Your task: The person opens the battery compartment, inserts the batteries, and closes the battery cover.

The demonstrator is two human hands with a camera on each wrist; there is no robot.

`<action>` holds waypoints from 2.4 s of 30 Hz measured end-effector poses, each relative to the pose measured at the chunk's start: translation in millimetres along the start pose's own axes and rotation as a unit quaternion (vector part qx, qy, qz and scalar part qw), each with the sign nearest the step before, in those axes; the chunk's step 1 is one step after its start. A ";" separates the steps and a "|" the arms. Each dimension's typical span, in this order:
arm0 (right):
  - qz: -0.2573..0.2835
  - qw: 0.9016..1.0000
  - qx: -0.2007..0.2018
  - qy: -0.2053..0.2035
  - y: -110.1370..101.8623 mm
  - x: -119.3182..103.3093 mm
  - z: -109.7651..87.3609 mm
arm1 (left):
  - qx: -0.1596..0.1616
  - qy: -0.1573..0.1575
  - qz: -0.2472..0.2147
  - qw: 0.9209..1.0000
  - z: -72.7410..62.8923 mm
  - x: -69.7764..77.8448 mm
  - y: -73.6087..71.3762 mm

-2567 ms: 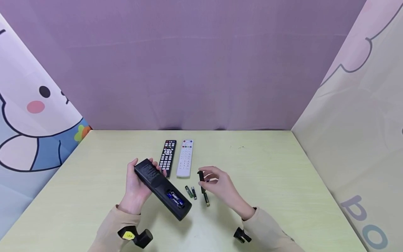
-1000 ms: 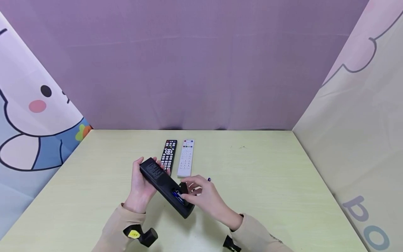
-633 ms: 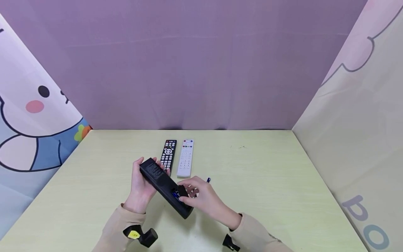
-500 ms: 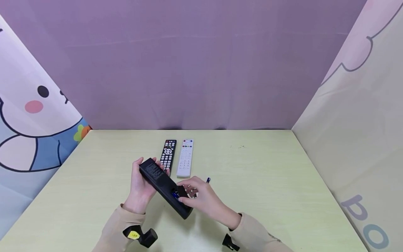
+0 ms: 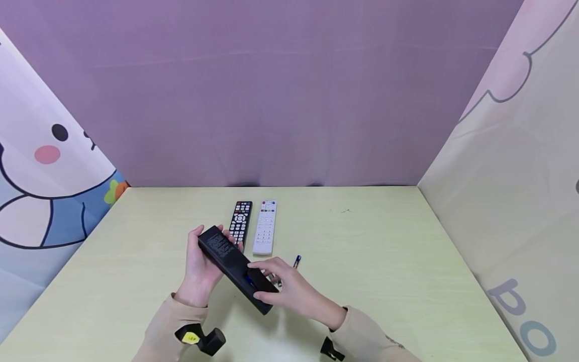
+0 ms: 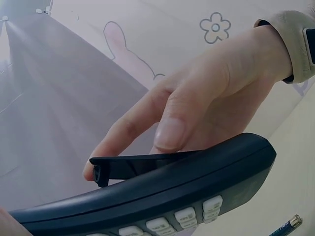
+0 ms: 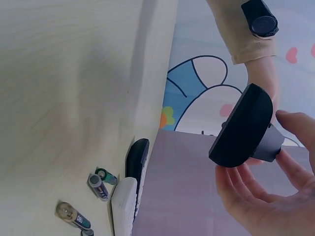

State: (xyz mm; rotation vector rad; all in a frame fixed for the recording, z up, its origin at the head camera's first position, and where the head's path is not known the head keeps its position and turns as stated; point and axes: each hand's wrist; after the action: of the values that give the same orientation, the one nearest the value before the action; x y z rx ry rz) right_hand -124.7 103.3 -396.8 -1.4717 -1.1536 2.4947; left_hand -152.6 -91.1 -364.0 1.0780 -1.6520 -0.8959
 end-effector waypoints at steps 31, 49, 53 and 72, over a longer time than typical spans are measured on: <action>-0.135 0.988 -0.020 -0.074 9.1 -0.7 -4.4 | -0.013 -0.003 -0.002 1.000 -5.5 3.8 4.4; -0.211 0.974 -0.007 -0.087 13.1 -2.1 -9.6 | -0.026 -0.002 -0.016 1.000 -6.6 5.3 2.4; -0.197 0.977 0.000 -0.084 13.9 -3.9 -9.7 | -0.039 -0.001 -0.022 0.999 -7.0 6.7 1.1; 0.026 0.999 0.022 -0.005 10.6 -4.7 -11.1 | -0.070 0.010 0.133 0.989 -3.4 8.7 -8.0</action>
State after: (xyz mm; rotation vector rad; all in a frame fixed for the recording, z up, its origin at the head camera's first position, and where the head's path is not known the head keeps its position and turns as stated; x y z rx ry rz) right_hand -110.1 100.3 -402.7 -1.4986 -1.0679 2.5472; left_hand -148.8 -102.3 -367.5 0.7464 -1.6440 -0.8093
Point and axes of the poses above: each hand's wrist, its own z-axis towards the middle knuckle, its own y-axis out of the palm, x = y × z, and after that the axes turned 10 degrees about -z, right-handed
